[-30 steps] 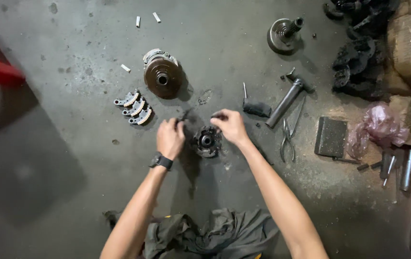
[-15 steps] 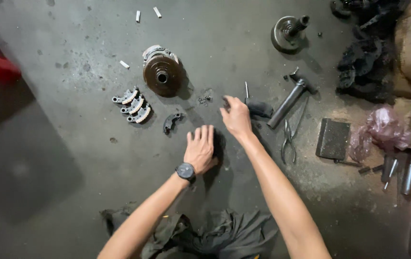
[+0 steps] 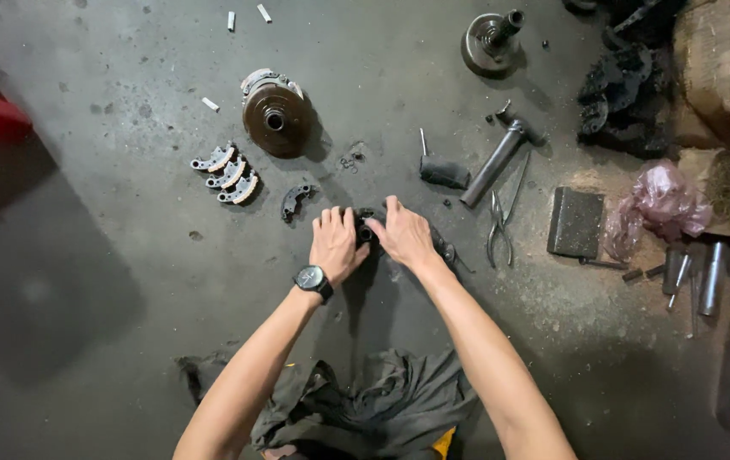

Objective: The person sits on the floor and assembles mechanical parts, using a hammer to tap components into place and pliers to adjust small pieces. They handle a cylindrical housing, brake shoes, and small metal clips, arranging them on the floor and fitting them together.

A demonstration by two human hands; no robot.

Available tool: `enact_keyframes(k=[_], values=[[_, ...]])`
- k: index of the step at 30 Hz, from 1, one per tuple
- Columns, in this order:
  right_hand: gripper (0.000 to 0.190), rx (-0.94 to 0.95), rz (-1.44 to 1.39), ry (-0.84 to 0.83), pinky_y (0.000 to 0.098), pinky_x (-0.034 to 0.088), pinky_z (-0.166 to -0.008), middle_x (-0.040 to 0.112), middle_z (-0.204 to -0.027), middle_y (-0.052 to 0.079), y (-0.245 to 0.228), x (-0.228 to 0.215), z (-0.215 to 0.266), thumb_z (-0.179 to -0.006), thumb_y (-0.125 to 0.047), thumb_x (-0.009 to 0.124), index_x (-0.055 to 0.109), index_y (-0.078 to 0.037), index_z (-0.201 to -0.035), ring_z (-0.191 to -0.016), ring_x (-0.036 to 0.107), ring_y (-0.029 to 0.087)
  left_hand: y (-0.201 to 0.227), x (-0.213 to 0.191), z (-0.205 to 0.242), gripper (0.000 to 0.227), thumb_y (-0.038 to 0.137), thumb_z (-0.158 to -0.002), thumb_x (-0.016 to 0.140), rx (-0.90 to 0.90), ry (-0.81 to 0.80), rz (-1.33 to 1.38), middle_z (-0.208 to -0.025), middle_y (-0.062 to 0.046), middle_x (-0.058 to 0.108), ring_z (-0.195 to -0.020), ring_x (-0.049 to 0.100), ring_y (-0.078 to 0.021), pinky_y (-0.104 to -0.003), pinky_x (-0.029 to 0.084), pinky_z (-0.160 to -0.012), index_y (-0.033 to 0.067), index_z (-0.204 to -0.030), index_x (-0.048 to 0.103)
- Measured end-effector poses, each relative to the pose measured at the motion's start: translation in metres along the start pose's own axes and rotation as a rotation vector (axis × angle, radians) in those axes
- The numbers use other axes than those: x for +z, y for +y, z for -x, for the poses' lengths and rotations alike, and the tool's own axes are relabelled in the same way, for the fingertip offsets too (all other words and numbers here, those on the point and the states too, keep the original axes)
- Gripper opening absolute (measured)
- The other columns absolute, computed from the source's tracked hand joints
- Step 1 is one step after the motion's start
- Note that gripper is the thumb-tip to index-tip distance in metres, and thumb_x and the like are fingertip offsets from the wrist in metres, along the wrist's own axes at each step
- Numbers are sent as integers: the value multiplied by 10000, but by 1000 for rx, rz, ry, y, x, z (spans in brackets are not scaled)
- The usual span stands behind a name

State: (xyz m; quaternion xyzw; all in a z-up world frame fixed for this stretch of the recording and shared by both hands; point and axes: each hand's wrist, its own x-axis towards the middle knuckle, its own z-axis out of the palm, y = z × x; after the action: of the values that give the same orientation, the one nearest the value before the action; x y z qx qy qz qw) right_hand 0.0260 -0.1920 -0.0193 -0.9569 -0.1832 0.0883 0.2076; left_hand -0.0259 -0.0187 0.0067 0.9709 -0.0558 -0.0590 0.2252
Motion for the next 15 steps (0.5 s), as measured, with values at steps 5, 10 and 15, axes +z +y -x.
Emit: enact_keyframes(k=[5,10,15], values=[[493,133,16,-125,567,552,-749,708,-866,284,10,2,-3,-1035,-404,574,474,24,-1259,-841,697,490,-5,12,-5,692,295,-743,827,13,-11,-30,-1177,-195,552,-1124,514,-362,-478,422,-936,-50,-1270,541],[525,391,-37,-90,581,532,-812,694,-906,332,8,-17,1,-1020,-400,599,482,27,-1302,-905,673,509,1,18,-5,710,278,-742,813,28,49,-80,-1170,-204,555,-1118,517,-366,-483,423,-935,-79,-1289,536],[450,-9,-5,-7,492,535,-867,658,-1152,180,-8,-55,16,-821,-257,734,612,-13,-1179,-1074,621,390,4,22,-5,728,246,-734,781,-2,46,-139,-1159,-195,561,-1082,524,-348,-484,421,-896,-83,-1334,532]])
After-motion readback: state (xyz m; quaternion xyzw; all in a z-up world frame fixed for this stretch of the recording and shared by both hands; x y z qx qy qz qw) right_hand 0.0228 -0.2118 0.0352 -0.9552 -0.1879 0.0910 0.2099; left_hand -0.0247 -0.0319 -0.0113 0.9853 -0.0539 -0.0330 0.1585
